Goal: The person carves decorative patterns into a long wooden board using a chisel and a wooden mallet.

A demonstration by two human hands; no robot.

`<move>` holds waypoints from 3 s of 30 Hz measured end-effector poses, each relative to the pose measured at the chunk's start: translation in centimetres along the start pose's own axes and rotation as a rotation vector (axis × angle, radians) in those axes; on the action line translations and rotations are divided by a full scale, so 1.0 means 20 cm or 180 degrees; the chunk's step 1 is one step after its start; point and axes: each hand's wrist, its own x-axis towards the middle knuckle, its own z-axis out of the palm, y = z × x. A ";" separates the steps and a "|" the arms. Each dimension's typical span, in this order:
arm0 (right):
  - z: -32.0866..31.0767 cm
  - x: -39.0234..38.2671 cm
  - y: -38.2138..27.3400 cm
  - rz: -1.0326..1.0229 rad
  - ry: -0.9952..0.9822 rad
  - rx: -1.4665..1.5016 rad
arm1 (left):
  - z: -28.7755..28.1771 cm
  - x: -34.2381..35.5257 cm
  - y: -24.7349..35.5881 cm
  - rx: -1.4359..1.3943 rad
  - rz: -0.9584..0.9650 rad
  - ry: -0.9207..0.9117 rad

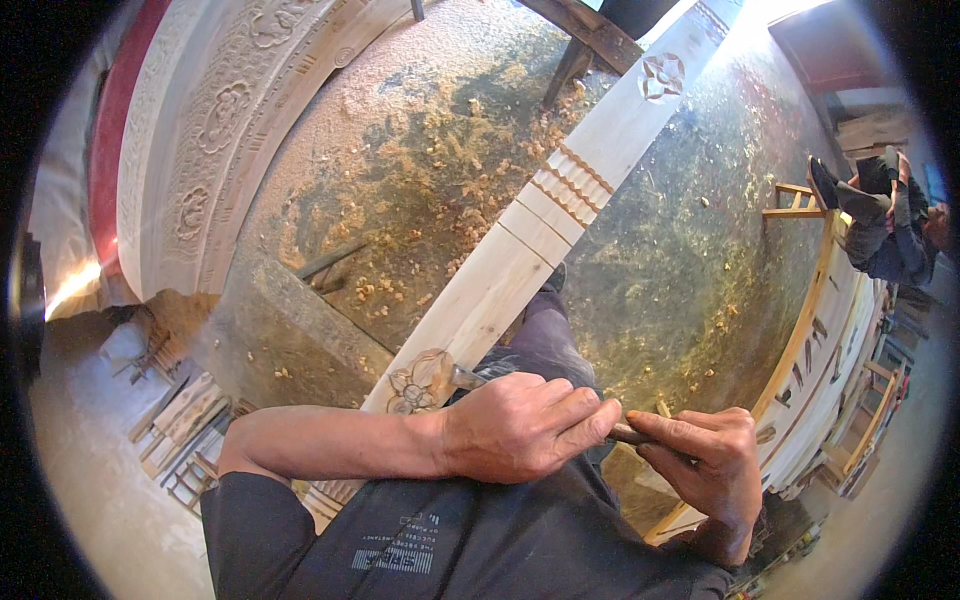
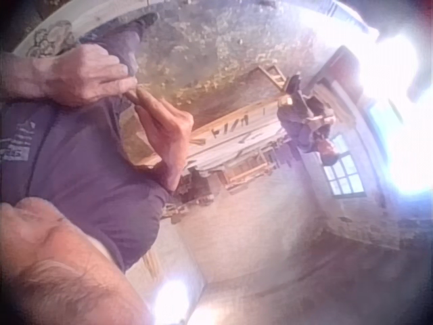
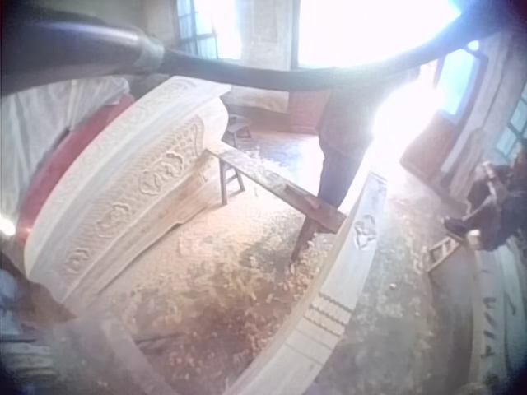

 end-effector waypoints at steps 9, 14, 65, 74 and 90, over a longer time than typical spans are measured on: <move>-0.02 0.01 -0.03 0.0174 -0.0043 0.0058 | -0.02 0.02 -0.02 -0.0343 -0.0056 -0.0035; -0.05 0.05 -0.02 0.0221 -0.0171 0.0035 | -0.01 0.01 -0.02 -0.0416 -0.0203 0.0024; -0.19 0.38 0.45 0.0318 -0.0451 0.0743 | -0.12 -0.41 0.31 0.3122 -0.2143 0.0447; -0.25 0.46 0.46 0.0170 -0.0754 0.0598 | -0.14 -0.39 0.30 0.3202 -0.2226 0.0642; -0.25 0.41 0.33 0.0422 -0.0790 0.0325 | -0.19 -0.44 0.31 0.2420 -0.2406 0.2575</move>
